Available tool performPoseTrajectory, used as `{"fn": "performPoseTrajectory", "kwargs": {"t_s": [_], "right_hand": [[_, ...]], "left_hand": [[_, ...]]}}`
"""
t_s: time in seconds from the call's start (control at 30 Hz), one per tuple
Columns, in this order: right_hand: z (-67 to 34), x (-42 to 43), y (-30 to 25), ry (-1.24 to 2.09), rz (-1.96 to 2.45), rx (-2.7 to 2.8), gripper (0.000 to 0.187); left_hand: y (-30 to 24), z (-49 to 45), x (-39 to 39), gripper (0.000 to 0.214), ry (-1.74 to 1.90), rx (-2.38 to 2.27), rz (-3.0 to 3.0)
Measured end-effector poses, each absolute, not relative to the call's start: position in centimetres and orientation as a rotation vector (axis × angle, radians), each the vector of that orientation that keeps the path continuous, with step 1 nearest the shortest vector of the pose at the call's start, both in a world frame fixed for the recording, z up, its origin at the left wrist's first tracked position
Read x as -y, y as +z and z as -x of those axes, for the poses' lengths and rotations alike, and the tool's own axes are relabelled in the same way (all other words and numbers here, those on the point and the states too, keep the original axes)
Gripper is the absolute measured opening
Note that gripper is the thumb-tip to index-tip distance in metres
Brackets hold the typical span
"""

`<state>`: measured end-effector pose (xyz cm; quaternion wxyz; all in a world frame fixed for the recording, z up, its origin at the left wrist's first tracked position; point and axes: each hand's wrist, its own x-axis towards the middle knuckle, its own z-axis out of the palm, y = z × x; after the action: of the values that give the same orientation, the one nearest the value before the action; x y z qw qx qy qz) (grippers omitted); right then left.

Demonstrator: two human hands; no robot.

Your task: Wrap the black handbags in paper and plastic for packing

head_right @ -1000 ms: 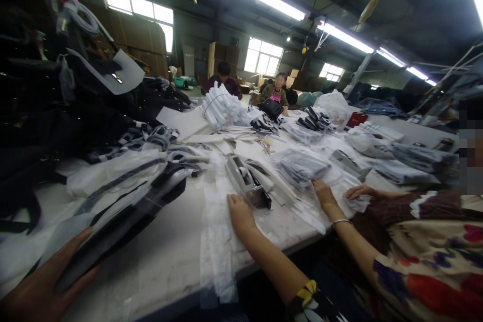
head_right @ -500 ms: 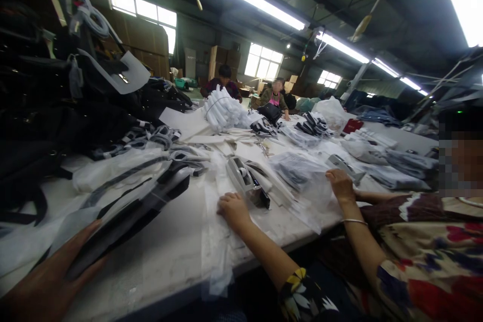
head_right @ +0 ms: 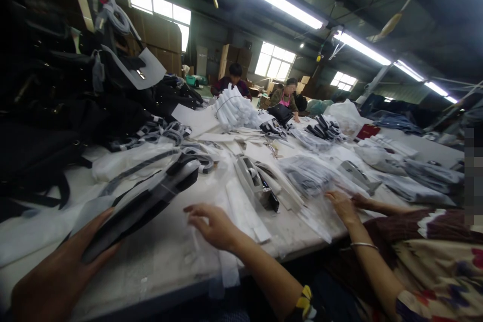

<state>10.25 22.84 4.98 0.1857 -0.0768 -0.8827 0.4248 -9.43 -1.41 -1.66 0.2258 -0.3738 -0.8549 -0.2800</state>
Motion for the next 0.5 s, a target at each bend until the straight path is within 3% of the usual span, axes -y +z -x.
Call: {"fn": "performPoseTrajectory", "kwargs": {"t_s": [0.13, 0.27, 0.4, 0.5], "right_hand": [[-10.3, -19.3, 3.9, 1.435, -0.001, 2.639, 0.017], [-9.3, -18.8, 1.2, 1.133, 0.382, 2.522, 0.026], [-6.9, -18.4, -0.2, 0.915, 0.376, 2.700, 0.037], [-5.5, -17.7, 0.4, 0.889, 0.402, 2.711, 0.035]], "left_hand": [[-0.4, 8.8, 1.6, 0.060, -0.672, 2.314, 1.120], [0.0, 8.6, 1.4, 0.058, -0.659, 2.340, 1.084], [-0.1, 8.7, 1.4, 0.058, -0.680, 2.359, 1.105], [0.3, 8.7, 1.5, 0.057, -0.700, 2.352, 1.098]]}}
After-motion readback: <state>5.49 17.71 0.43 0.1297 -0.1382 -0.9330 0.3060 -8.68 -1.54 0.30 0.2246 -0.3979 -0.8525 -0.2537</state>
